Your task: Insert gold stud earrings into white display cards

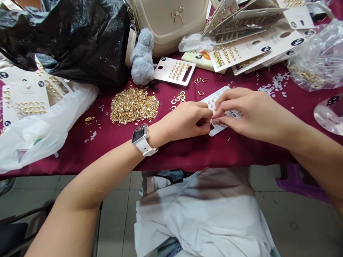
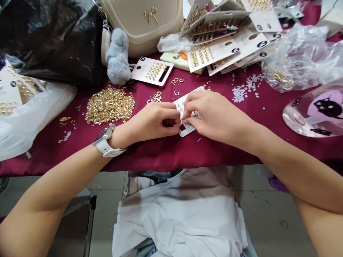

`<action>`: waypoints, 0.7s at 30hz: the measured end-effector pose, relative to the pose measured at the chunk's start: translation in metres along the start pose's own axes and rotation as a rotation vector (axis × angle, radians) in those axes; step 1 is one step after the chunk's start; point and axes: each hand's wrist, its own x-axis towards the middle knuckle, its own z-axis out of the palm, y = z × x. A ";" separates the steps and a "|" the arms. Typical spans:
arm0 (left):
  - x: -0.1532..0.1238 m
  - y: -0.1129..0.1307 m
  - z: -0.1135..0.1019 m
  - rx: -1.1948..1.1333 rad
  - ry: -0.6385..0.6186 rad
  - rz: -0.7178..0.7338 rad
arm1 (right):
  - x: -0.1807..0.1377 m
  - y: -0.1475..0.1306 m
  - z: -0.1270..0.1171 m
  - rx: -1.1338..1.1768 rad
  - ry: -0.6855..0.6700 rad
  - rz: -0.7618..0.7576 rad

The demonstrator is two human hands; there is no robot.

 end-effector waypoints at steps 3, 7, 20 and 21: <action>0.000 -0.001 0.000 -0.029 0.002 -0.011 | 0.001 -0.001 0.000 0.041 0.040 0.046; 0.001 -0.001 0.000 -0.057 0.022 -0.011 | 0.002 0.000 0.001 0.094 0.041 0.107; 0.001 0.001 0.000 -0.071 0.004 -0.039 | 0.000 0.009 -0.007 0.061 -0.042 -0.003; 0.001 0.001 -0.001 -0.074 0.006 -0.035 | 0.000 0.009 -0.007 0.057 -0.045 -0.006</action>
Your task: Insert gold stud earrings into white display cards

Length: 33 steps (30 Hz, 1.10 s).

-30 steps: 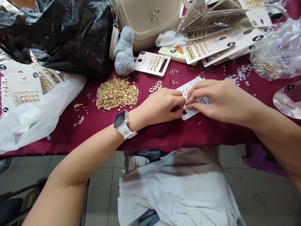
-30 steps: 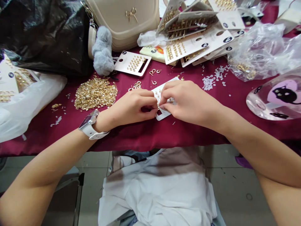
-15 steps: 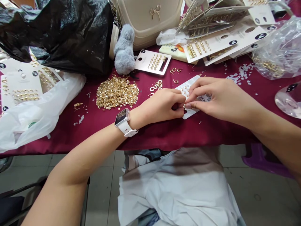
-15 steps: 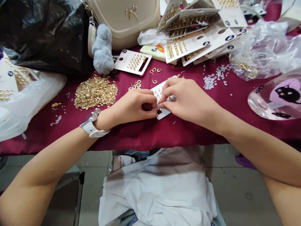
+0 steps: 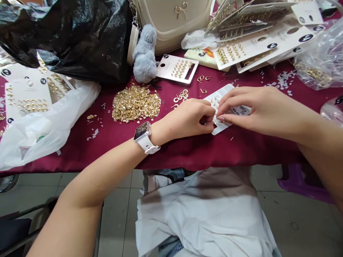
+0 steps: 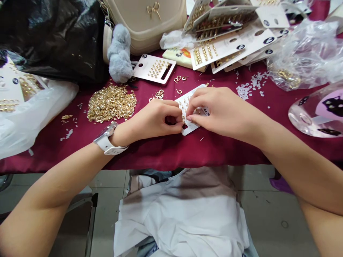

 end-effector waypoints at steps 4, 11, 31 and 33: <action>0.000 -0.001 0.000 -0.010 0.021 0.018 | 0.000 0.000 0.001 -0.009 0.004 0.006; 0.000 0.000 0.000 -0.015 0.018 0.015 | 0.001 0.005 0.000 0.026 -0.032 -0.033; 0.001 -0.006 0.002 -0.130 0.062 0.086 | 0.006 0.005 -0.003 -0.055 -0.112 -0.218; 0.000 -0.006 0.002 -0.134 0.060 0.084 | 0.006 0.005 -0.002 -0.085 -0.111 -0.245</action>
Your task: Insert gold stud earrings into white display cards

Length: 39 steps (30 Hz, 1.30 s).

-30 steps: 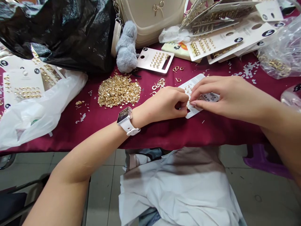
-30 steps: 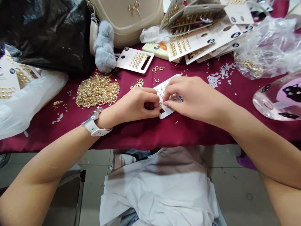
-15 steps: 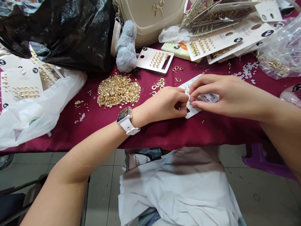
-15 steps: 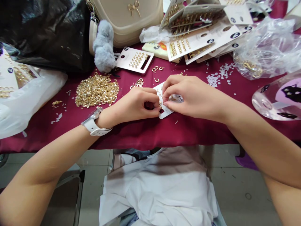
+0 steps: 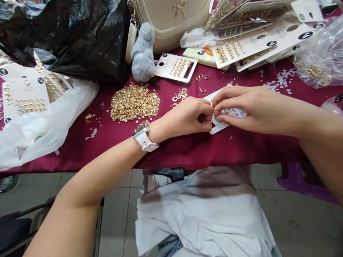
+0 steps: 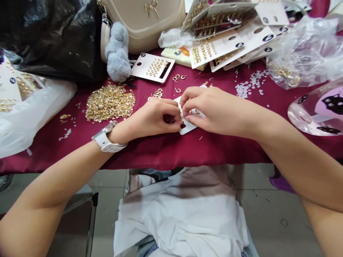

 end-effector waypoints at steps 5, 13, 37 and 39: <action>0.000 0.000 -0.001 -0.011 0.007 0.006 | 0.001 -0.001 0.000 -0.047 -0.010 -0.010; 0.001 -0.002 0.000 -0.028 0.004 0.008 | 0.003 -0.002 0.001 -0.094 -0.017 -0.029; 0.000 0.000 -0.002 -0.043 -0.008 -0.009 | 0.006 -0.004 0.000 -0.146 -0.043 -0.026; 0.000 0.000 -0.002 -0.043 -0.007 -0.010 | 0.007 -0.004 -0.001 -0.152 -0.053 -0.030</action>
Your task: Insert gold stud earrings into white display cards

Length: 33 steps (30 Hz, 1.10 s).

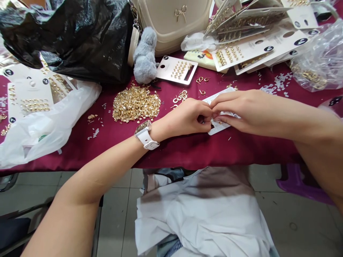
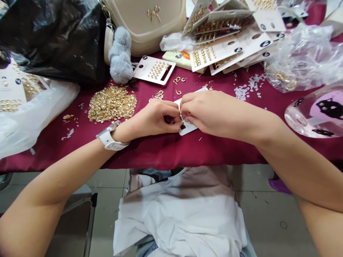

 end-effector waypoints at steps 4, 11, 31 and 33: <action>0.000 0.001 0.000 0.002 -0.007 -0.018 | 0.001 0.000 -0.001 -0.004 -0.006 -0.014; 0.000 0.001 -0.001 0.008 -0.009 -0.018 | 0.000 -0.001 -0.001 -0.001 -0.002 0.005; -0.004 0.000 0.005 0.124 0.020 0.056 | 0.001 -0.008 -0.001 0.041 0.013 0.060; -0.004 -0.001 0.006 0.130 0.041 0.078 | -0.001 -0.006 -0.001 0.022 0.015 -0.004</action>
